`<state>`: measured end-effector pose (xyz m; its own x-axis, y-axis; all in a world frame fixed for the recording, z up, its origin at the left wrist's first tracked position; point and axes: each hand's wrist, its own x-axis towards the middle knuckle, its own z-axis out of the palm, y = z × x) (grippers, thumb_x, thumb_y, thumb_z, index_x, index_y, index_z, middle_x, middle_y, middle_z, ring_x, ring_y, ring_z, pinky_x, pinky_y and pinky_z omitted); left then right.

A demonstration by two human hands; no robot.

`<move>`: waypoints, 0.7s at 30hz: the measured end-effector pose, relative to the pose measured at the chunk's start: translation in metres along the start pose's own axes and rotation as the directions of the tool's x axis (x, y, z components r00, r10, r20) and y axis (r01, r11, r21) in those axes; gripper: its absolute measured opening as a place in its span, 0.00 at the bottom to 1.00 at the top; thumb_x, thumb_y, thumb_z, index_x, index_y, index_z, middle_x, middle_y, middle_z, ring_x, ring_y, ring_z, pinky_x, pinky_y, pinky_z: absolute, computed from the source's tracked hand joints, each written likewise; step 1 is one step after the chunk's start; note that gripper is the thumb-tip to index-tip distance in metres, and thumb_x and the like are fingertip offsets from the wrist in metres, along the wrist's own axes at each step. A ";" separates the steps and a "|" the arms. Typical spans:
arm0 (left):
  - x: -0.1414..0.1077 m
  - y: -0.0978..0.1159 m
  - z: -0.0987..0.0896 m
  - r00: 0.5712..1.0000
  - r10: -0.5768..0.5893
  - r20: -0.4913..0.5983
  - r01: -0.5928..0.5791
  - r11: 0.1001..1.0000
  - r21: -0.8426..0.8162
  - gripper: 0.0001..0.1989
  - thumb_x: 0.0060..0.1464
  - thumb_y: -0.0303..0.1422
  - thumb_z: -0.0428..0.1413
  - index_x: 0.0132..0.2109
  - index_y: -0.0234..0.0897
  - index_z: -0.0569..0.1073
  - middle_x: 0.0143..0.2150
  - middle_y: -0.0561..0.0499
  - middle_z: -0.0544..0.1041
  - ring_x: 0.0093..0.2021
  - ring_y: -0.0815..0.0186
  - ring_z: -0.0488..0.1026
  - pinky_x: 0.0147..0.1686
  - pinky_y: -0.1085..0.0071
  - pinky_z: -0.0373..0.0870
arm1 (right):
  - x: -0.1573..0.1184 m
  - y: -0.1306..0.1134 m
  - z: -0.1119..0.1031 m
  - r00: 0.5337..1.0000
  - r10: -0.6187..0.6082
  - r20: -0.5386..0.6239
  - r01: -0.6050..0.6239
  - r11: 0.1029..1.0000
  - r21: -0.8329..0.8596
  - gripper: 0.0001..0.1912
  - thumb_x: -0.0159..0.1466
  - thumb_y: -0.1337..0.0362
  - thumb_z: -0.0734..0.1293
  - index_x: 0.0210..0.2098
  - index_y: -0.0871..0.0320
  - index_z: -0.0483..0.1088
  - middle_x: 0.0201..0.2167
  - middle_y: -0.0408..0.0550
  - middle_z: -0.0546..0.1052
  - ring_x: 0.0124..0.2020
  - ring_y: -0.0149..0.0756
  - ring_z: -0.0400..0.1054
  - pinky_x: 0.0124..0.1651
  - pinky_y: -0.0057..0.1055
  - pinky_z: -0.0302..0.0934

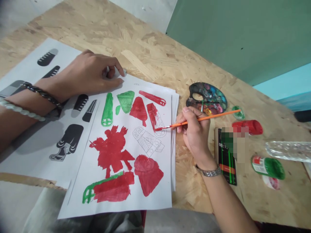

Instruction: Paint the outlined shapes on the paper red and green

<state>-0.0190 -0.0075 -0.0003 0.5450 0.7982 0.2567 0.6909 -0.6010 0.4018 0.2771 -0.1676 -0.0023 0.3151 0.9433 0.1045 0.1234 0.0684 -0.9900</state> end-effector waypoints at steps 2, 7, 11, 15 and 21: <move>0.000 0.001 -0.001 1.000 -0.006 -0.002 0.006 1.000 0.000 0.17 0.57 0.39 0.59 0.50 0.43 0.84 0.35 0.54 0.81 0.34 0.64 0.74 0.48 0.63 0.71 | 0.000 0.000 0.000 1.000 -0.008 0.011 0.008 1.000 -0.009 0.25 0.64 0.51 0.78 0.18 0.52 0.69 0.12 0.37 0.65 0.13 0.28 0.60 0.16 0.29 0.52; 0.000 0.001 -0.001 1.000 -0.019 -0.010 0.018 1.000 -0.009 0.17 0.56 0.40 0.58 0.50 0.43 0.84 0.35 0.54 0.81 0.33 0.65 0.74 0.49 0.63 0.71 | 0.000 0.001 0.000 0.999 -0.027 0.017 0.028 0.999 -0.034 0.26 0.66 0.49 0.77 0.19 0.52 0.69 0.13 0.38 0.65 0.14 0.28 0.62 0.17 0.30 0.54; 0.000 -0.001 -0.001 1.000 -0.001 -0.016 0.000 1.000 -0.028 0.18 0.55 0.42 0.57 0.49 0.43 0.83 0.35 0.54 0.81 0.33 0.65 0.74 0.49 0.62 0.71 | 0.000 0.001 -0.001 1.000 -0.028 0.010 0.028 0.999 -0.018 0.24 0.66 0.52 0.76 0.18 0.52 0.68 0.13 0.38 0.65 0.14 0.27 0.60 0.16 0.29 0.52; -0.001 -0.001 -0.001 1.000 0.002 -0.012 -0.002 0.999 -0.041 0.18 0.55 0.45 0.55 0.47 0.44 0.82 0.35 0.54 0.81 0.33 0.64 0.73 0.51 0.61 0.72 | 0.000 0.002 -0.004 0.999 -0.029 0.042 0.030 0.999 -0.033 0.24 0.68 0.53 0.75 0.20 0.51 0.69 0.13 0.38 0.64 0.14 0.28 0.59 0.19 0.32 0.59; -0.002 0.002 -0.001 1.000 -0.021 -0.007 0.021 0.999 -0.042 0.18 0.55 0.45 0.56 0.48 0.45 0.82 0.34 0.54 0.79 0.33 0.64 0.72 0.52 0.61 0.72 | 0.000 0.003 -0.002 0.999 -0.033 0.024 0.034 0.999 -0.015 0.23 0.67 0.51 0.76 0.19 0.51 0.70 0.13 0.38 0.64 0.14 0.30 0.61 0.16 0.31 0.51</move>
<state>-0.0190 -0.0104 0.0007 0.5271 0.8109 0.2543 0.6817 -0.5821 0.4433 0.2799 -0.1677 -0.0047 0.2880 0.9481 0.1352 0.1478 0.0954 -0.9844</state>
